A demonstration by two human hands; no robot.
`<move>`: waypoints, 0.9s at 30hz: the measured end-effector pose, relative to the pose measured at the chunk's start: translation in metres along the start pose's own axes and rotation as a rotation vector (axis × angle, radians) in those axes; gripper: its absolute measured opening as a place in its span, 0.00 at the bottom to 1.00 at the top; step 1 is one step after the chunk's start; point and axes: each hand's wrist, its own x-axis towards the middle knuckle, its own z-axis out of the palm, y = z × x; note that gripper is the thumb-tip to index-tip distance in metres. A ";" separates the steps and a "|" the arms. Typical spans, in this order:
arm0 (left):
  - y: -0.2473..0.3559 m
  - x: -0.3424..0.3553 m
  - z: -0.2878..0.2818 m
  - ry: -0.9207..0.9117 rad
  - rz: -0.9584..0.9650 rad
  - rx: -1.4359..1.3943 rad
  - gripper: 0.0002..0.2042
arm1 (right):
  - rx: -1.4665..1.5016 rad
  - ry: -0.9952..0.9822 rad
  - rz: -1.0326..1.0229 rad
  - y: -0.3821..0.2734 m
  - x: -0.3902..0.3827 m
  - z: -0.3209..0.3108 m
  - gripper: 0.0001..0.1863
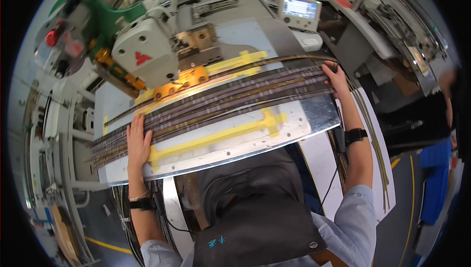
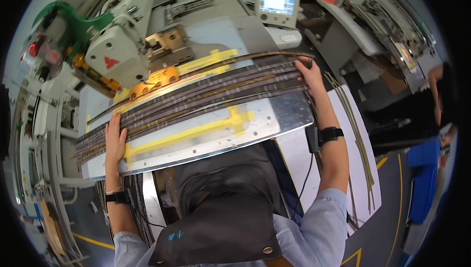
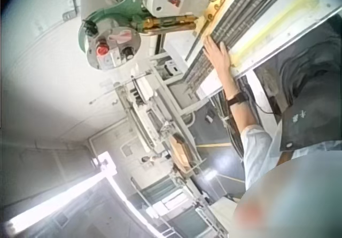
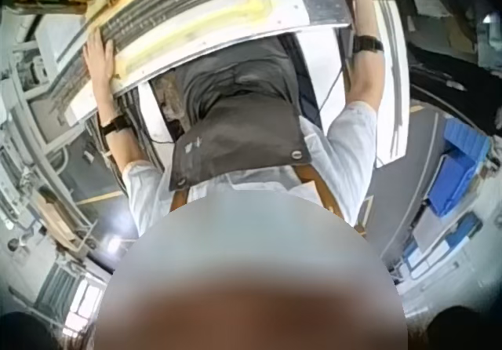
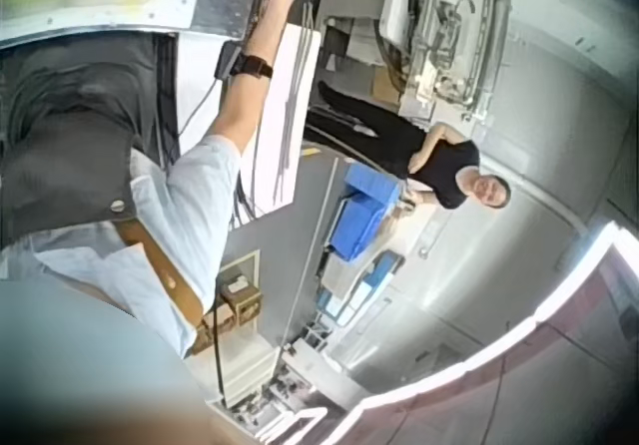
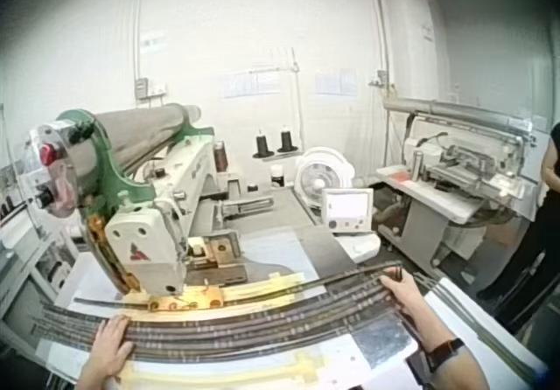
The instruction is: Using an industrial sewing machine to join or edge leather/fabric straps.
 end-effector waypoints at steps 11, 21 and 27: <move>0.005 0.000 -0.005 0.064 0.084 -0.075 0.29 | -0.738 0.465 -0.157 -0.008 0.010 -0.052 0.28; 0.003 0.001 0.003 0.033 0.076 -0.020 0.27 | -0.565 -0.129 -0.109 -0.077 -0.042 0.001 0.11; 0.001 0.000 0.003 0.033 0.084 -0.009 0.27 | -0.660 -0.287 -0.052 -0.085 -0.056 0.032 0.14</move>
